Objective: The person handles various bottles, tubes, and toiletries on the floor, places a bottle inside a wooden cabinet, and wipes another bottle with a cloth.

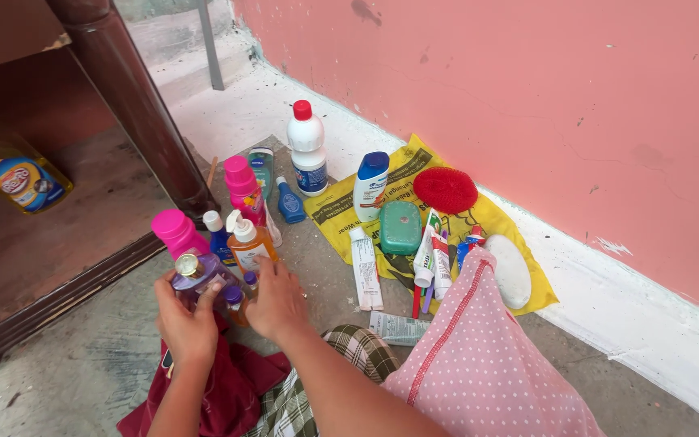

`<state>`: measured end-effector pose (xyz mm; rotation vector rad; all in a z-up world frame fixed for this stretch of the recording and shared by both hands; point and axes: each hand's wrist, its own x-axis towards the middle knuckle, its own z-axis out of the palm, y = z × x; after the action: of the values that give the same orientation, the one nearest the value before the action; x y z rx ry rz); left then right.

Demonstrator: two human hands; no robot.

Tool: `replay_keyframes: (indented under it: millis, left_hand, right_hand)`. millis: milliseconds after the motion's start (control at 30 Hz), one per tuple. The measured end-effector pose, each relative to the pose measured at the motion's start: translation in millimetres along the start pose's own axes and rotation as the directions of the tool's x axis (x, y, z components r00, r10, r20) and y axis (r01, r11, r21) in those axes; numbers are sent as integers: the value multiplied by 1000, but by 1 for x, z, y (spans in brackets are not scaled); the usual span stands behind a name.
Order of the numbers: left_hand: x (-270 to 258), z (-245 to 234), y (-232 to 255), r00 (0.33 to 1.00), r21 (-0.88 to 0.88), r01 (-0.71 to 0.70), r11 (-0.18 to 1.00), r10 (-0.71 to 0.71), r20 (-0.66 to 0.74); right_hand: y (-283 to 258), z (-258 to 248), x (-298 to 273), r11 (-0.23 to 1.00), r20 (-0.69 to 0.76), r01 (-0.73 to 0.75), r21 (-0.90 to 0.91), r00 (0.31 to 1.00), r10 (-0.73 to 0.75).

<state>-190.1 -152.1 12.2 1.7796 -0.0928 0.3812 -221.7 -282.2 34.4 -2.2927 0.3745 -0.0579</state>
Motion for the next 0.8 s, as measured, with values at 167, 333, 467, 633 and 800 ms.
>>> replay_keyframes:
  millis: [167, 333, 467, 633, 800]
  left_hand:
    - [2, 5, 9, 995, 202, 94, 975, -99, 17]
    - [-20, 13, 54, 894, 381, -311, 871, 404, -195]
    - [-24, 26, 100, 858, 358, -451, 818, 508, -80]
    - [-29, 48, 123, 890, 253, -452, 855, 449, 73]
    - [-35, 59, 122, 905, 275, -424, 863, 389, 173]
  right_hand:
    - [-3, 0, 3, 995, -149, 51, 88, 988, -38]
    - [-24, -27, 11, 957, -525, 181, 227, 850, -36]
    - [-37, -61, 27, 896, -663, 372, 243, 738, -127]
    - [-28, -88, 37, 905, -616, 405, 129, 748, -247]
    - [-14, -110, 29, 932, -240, 358, -61, 901, -362]
